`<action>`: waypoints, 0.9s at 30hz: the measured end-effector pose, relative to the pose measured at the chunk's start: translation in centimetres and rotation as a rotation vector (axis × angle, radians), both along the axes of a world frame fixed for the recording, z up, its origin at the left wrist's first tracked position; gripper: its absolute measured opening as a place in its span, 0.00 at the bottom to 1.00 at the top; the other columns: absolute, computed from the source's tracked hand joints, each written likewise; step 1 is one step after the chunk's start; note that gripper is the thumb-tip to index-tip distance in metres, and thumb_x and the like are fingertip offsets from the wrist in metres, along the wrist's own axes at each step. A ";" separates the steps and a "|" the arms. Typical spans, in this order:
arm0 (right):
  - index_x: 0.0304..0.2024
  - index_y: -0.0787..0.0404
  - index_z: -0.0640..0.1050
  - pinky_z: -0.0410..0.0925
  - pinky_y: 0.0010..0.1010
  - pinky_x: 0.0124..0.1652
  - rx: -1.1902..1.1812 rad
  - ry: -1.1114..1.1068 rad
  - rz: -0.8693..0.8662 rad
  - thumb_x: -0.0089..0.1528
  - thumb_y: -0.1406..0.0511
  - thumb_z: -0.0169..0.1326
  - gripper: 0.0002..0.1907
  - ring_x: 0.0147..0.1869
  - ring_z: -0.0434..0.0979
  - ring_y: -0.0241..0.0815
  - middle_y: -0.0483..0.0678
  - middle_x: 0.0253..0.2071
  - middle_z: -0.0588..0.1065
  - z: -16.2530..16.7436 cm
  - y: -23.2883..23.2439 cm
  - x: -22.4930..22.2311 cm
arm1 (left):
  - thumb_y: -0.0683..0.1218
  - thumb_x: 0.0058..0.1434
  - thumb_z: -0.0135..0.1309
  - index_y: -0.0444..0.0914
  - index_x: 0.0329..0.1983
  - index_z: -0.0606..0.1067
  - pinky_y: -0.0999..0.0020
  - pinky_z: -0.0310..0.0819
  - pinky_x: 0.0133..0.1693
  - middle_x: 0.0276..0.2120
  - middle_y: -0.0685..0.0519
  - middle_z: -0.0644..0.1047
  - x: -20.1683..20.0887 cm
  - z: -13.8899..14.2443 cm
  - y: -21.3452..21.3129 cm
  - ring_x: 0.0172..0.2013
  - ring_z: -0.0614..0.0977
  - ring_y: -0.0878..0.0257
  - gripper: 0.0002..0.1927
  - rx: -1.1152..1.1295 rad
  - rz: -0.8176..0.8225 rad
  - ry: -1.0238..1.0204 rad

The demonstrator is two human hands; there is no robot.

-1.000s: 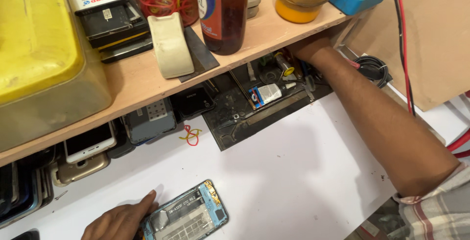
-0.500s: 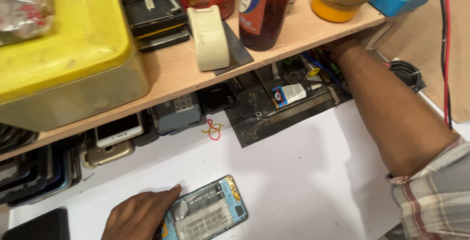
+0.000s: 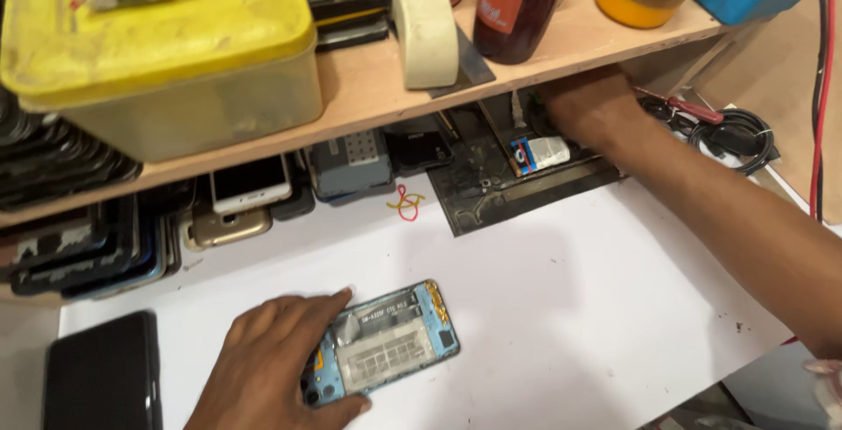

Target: The person removes rubber bands from a smartphone, pries open and detaches the blue back cover by hand, then uses a screwdriver to unscrew and work on the exposed internal components of the phone chassis on the workbench.

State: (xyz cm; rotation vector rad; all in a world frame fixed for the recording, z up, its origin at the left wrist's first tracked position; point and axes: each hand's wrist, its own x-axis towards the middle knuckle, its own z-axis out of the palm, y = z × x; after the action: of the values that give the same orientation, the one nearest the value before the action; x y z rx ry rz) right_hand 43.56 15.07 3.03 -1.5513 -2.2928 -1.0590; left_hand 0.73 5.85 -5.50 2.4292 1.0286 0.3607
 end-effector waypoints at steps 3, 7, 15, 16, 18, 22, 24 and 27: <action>0.55 0.65 0.78 0.73 0.39 0.36 -0.094 -0.053 0.075 0.60 0.68 0.55 0.20 0.43 0.80 0.52 0.55 0.44 0.77 -1.5 -4.0 -3.4 | 0.58 0.39 0.73 0.38 0.69 0.67 0.49 0.57 0.61 0.55 0.45 0.76 0.2 1.6 -0.8 0.60 0.72 0.47 0.54 0.050 -0.048 -0.153; 0.47 0.64 0.79 0.72 0.38 0.34 -0.111 0.358 0.342 0.63 0.69 0.60 0.10 0.40 0.79 0.51 0.51 0.40 0.77 -2.7 -9.1 -8.6 | 0.55 0.39 0.74 0.38 0.69 0.67 0.51 0.59 0.59 0.53 0.44 0.76 0.3 3.3 -1.6 0.57 0.72 0.46 0.52 0.003 -0.006 -0.126; 0.47 0.66 0.73 0.73 0.24 0.39 -0.422 1.116 0.487 0.71 0.68 0.54 0.06 0.41 0.77 0.33 0.47 0.42 0.74 -3.2 -11.5 -14.5 | 0.51 0.35 0.73 0.35 0.66 0.66 0.54 0.60 0.59 0.53 0.45 0.76 0.1 5.1 -2.3 0.57 0.73 0.51 0.53 -0.060 0.033 -0.146; 0.47 0.66 0.73 0.73 0.24 0.39 -0.459 1.186 0.481 0.72 0.68 0.53 0.06 0.41 0.77 0.31 0.46 0.42 0.74 -3.6 -11.5 -14.8 | 0.50 0.35 0.73 0.35 0.67 0.65 0.54 0.60 0.60 0.53 0.46 0.76 0.1 5.1 -2.3 0.57 0.73 0.51 0.53 -0.064 0.034 -0.136; 0.49 0.67 0.71 0.74 0.25 0.42 -0.477 1.264 0.542 0.74 0.68 0.51 0.07 0.44 0.78 0.32 0.47 0.46 0.72 -4.5 -11.3 -15.2 | 0.50 0.34 0.73 0.35 0.67 0.65 0.55 0.60 0.60 0.52 0.46 0.76 0.0 5.1 -2.3 0.56 0.73 0.51 0.54 -0.078 0.040 -0.114; 0.52 0.67 0.67 0.75 0.24 0.42 -0.423 1.359 0.618 0.75 0.68 0.48 0.08 0.42 0.78 0.32 0.48 0.42 0.76 -6.5 -11.1 -15.7 | 0.51 0.36 0.72 0.35 0.68 0.64 0.54 0.61 0.59 0.51 0.46 0.76 -0.2 4.9 -2.3 0.57 0.73 0.51 0.53 -0.070 0.040 -0.121; 0.53 0.66 0.65 0.75 0.23 0.42 -0.379 1.318 0.626 0.77 0.68 0.48 0.08 0.41 0.78 0.32 0.51 0.41 0.76 -7.2 -11.3 -15.5 | 0.52 0.37 0.71 0.34 0.68 0.64 0.53 0.62 0.59 0.53 0.44 0.75 -0.4 4.7 -2.2 0.57 0.73 0.50 0.53 -0.028 0.021 -0.162; 0.54 0.66 0.65 0.74 0.21 0.42 -0.354 1.352 0.614 0.77 0.67 0.47 0.08 0.40 0.77 0.30 0.51 0.41 0.76 -7.7 -11.5 -14.9 | 0.52 0.44 0.68 0.33 0.69 0.64 0.53 0.63 0.60 0.54 0.44 0.75 -0.6 4.4 -2.0 0.57 0.74 0.51 0.49 0.002 0.019 -0.254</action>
State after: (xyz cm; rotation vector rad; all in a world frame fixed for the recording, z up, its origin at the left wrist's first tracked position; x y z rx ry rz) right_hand 28.62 3.54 -4.65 -0.9332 -1.6664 0.4974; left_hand 0.09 3.89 -1.08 2.3033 0.9395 0.6578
